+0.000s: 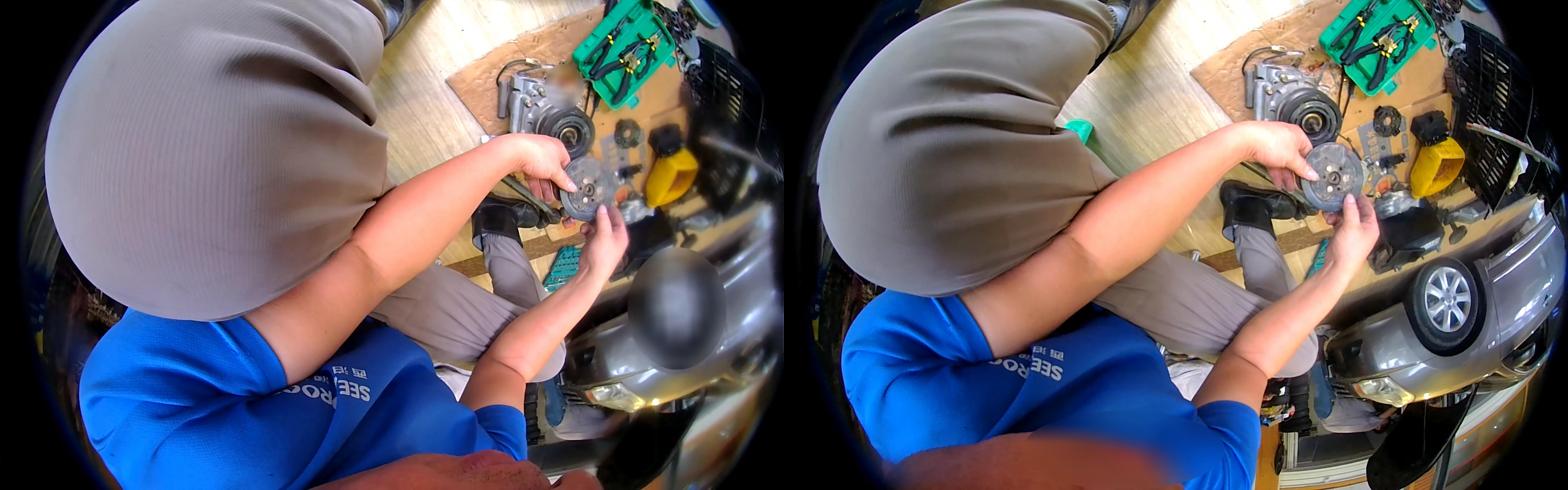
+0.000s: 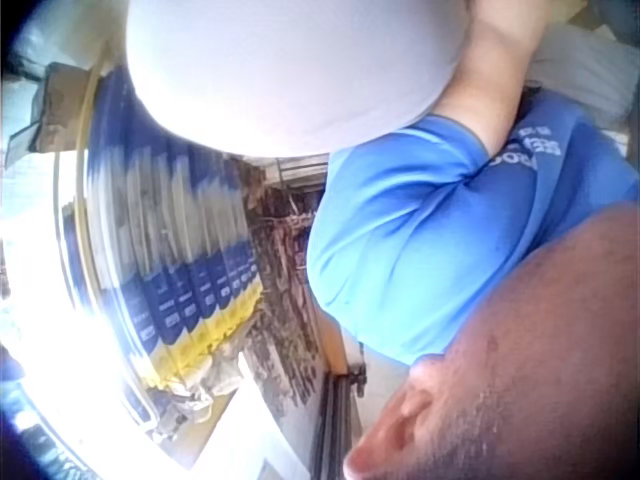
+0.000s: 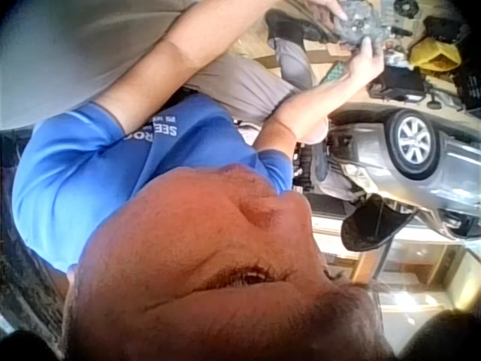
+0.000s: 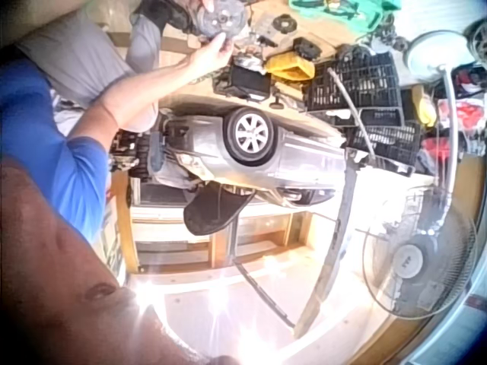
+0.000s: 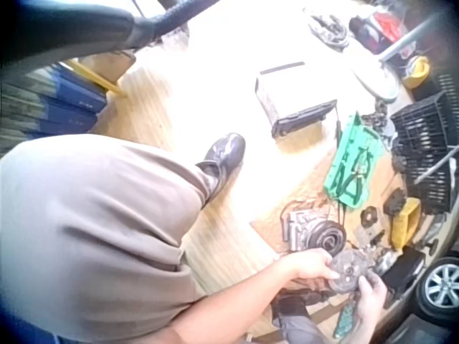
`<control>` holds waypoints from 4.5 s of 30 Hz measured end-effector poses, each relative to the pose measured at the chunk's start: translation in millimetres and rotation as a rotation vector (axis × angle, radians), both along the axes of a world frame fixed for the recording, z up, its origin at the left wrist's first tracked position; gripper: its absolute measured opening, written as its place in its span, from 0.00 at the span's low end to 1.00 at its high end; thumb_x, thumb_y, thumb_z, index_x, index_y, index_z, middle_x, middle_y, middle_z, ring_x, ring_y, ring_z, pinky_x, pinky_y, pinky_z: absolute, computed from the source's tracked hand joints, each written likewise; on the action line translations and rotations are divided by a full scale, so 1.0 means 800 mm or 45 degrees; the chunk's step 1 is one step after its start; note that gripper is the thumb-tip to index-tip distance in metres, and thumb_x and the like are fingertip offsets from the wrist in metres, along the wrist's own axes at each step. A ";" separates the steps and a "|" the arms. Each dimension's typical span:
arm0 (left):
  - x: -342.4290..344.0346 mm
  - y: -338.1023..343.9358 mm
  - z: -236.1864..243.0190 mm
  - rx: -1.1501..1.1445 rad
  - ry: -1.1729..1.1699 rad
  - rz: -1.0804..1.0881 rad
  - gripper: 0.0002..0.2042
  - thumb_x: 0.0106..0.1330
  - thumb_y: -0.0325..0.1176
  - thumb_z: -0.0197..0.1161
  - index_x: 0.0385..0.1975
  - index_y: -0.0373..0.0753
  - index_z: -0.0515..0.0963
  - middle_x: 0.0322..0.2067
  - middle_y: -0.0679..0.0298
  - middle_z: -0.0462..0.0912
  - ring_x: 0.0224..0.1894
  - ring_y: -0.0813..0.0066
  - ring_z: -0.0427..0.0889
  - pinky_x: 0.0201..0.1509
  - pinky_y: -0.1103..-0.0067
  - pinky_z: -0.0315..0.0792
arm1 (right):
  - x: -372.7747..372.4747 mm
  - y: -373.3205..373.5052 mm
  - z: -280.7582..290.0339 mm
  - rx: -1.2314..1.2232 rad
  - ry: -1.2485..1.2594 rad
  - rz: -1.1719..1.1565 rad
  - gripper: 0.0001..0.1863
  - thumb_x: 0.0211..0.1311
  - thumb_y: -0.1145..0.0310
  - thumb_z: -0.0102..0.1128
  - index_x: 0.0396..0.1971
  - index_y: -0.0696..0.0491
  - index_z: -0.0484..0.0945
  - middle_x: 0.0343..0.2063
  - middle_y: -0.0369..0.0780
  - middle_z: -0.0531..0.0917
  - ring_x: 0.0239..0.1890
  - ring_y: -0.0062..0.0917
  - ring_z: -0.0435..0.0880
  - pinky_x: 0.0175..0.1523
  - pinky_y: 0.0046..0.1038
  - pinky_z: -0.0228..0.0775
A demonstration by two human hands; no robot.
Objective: The person uses a hammer and a screwdriver to disassemble a circular metal mechanical component, removing several internal plates and parts.
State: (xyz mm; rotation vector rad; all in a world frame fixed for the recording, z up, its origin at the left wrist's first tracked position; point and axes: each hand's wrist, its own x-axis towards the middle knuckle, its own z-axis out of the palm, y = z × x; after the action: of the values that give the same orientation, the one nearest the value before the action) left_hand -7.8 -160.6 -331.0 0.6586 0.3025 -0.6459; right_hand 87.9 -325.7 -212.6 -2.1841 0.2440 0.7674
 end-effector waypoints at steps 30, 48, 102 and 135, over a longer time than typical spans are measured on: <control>0.005 -0.007 0.007 0.102 -0.039 -0.190 0.29 0.63 0.36 0.63 0.62 0.33 0.61 0.40 0.53 0.82 0.35 0.65 0.85 0.35 0.71 0.82 | -0.020 0.042 0.032 -0.214 -0.172 0.170 0.17 0.58 0.79 0.61 0.47 0.68 0.74 0.29 0.38 0.82 0.24 0.14 0.75 0.27 0.15 0.64; 0.006 -0.008 0.013 -0.066 -0.072 -0.157 0.24 0.65 0.40 0.62 0.54 0.29 0.66 0.35 0.48 0.82 0.32 0.62 0.86 0.33 0.71 0.82 | -0.021 0.040 0.056 -0.162 -0.155 0.220 0.18 0.59 0.77 0.61 0.48 0.67 0.74 0.32 0.39 0.83 0.27 0.14 0.77 0.28 0.14 0.67; -0.093 -0.059 0.140 -0.024 0.248 0.284 0.25 0.65 0.34 0.62 0.55 0.24 0.63 0.30 0.50 0.81 0.25 0.66 0.84 0.25 0.74 0.81 | -0.069 0.008 0.143 0.018 -0.009 0.356 0.19 0.61 0.73 0.61 0.50 0.67 0.75 0.34 0.40 0.82 0.24 0.14 0.74 0.25 0.16 0.64; -0.029 -0.019 0.076 1.491 0.461 0.646 0.26 0.51 0.41 0.72 0.44 0.29 0.74 0.38 0.44 0.82 0.44 0.52 0.82 0.48 0.67 0.76 | 0.014 0.041 -0.071 0.237 -0.058 0.382 0.20 0.57 0.74 0.66 0.49 0.65 0.76 0.34 0.36 0.81 0.29 0.13 0.74 0.32 0.15 0.65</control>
State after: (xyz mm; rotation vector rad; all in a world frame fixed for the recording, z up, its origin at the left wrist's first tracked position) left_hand -31.2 -176.1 -270.4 1.5085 1.1872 -0.0248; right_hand 99.4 -292.9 -269.4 -2.0812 -0.1770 0.8659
